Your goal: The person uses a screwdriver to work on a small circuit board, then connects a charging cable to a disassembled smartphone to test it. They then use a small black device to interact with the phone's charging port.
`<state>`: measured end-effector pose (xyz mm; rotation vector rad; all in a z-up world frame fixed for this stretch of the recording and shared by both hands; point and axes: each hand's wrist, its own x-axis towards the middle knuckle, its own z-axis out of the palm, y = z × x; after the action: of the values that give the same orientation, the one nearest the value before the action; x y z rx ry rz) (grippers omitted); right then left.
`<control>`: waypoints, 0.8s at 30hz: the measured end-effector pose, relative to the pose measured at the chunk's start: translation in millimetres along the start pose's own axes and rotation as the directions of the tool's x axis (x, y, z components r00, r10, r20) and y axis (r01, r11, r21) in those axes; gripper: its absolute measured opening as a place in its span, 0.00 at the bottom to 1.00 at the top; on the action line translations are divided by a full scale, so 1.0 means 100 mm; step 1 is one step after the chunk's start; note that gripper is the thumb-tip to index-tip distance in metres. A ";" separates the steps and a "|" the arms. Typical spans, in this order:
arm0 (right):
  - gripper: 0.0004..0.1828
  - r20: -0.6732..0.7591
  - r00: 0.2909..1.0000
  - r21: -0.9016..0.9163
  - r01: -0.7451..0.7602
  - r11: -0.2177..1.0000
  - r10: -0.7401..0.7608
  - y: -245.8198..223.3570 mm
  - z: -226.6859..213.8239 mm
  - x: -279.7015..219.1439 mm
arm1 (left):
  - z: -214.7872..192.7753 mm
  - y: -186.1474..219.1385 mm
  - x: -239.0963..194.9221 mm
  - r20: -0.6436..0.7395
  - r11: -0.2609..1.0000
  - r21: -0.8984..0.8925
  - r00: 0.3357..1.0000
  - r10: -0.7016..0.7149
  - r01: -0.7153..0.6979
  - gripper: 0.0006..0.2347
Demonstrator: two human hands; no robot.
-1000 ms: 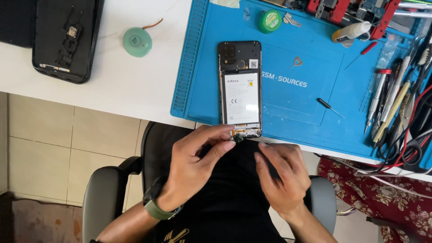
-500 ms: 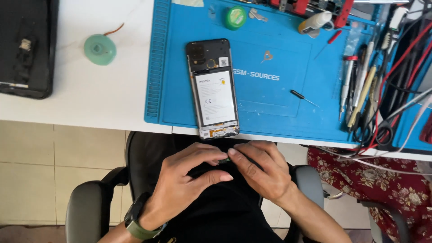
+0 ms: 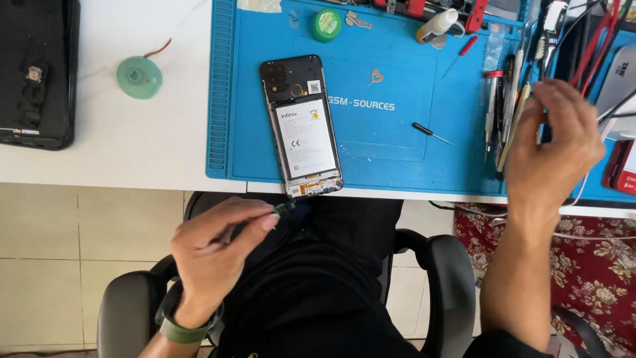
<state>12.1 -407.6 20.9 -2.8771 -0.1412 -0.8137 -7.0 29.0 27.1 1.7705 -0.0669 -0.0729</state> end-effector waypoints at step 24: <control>0.12 0.346 0.858 -0.295 -0.285 0.912 0.380 1.82 0.38 -0.57 | -0.01 -0.11 0.05 -0.130 0.959 -0.277 0.991 0.022 -0.058 0.06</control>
<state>6.5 -583.1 -62.6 -3.1138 0.4363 -0.1840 -1.7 31.4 16.5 1.4856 -0.0008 0.0570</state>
